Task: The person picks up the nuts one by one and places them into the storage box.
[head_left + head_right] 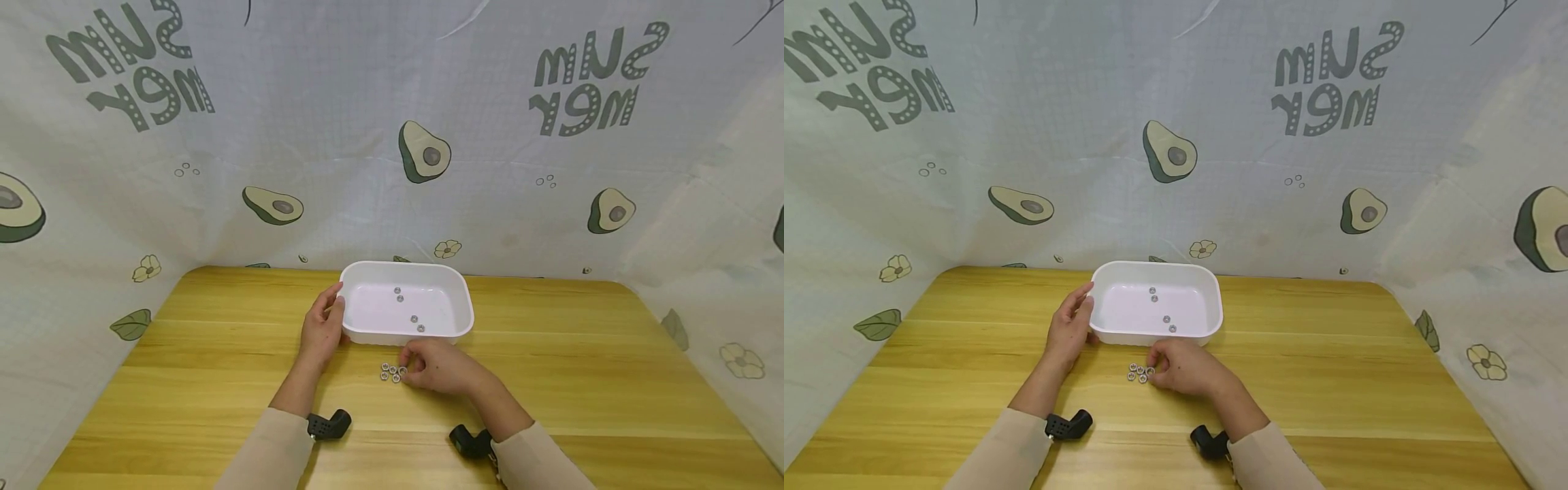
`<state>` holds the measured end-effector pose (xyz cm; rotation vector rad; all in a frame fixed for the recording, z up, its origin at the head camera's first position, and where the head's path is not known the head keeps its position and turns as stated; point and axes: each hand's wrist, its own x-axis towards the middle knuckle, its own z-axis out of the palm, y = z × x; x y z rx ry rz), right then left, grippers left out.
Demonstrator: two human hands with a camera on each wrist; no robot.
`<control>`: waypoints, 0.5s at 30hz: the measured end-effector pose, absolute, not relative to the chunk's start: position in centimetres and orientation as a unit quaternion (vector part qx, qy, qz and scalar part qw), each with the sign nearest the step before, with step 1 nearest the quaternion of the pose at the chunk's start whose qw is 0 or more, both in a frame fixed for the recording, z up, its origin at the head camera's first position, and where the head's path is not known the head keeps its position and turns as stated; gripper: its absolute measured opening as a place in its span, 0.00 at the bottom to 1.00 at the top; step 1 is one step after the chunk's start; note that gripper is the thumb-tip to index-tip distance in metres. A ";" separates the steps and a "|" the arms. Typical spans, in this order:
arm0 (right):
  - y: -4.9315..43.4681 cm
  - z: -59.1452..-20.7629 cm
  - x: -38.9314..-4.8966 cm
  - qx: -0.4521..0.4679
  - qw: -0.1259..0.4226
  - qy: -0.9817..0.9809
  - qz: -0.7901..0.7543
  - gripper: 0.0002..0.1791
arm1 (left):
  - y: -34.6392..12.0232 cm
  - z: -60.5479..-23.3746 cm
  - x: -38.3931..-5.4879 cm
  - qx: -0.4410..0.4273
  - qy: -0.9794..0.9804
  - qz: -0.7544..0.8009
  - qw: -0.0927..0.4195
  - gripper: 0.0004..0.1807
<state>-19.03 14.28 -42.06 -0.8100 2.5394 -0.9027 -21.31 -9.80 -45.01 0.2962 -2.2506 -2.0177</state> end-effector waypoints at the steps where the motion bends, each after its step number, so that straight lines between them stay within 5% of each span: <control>1: 14.3 -42.0 -19.0 -0.282 0.163 0.892 -0.315 0.06 | -9.8 -45.0 -21.3 0.098 -0.741 -0.663 0.052 0.22; 15: 14.1 -42.0 -18.7 -0.268 0.169 0.897 -0.307 0.05 | -9.8 -44.9 -21.3 0.098 -0.736 -0.668 0.055 0.22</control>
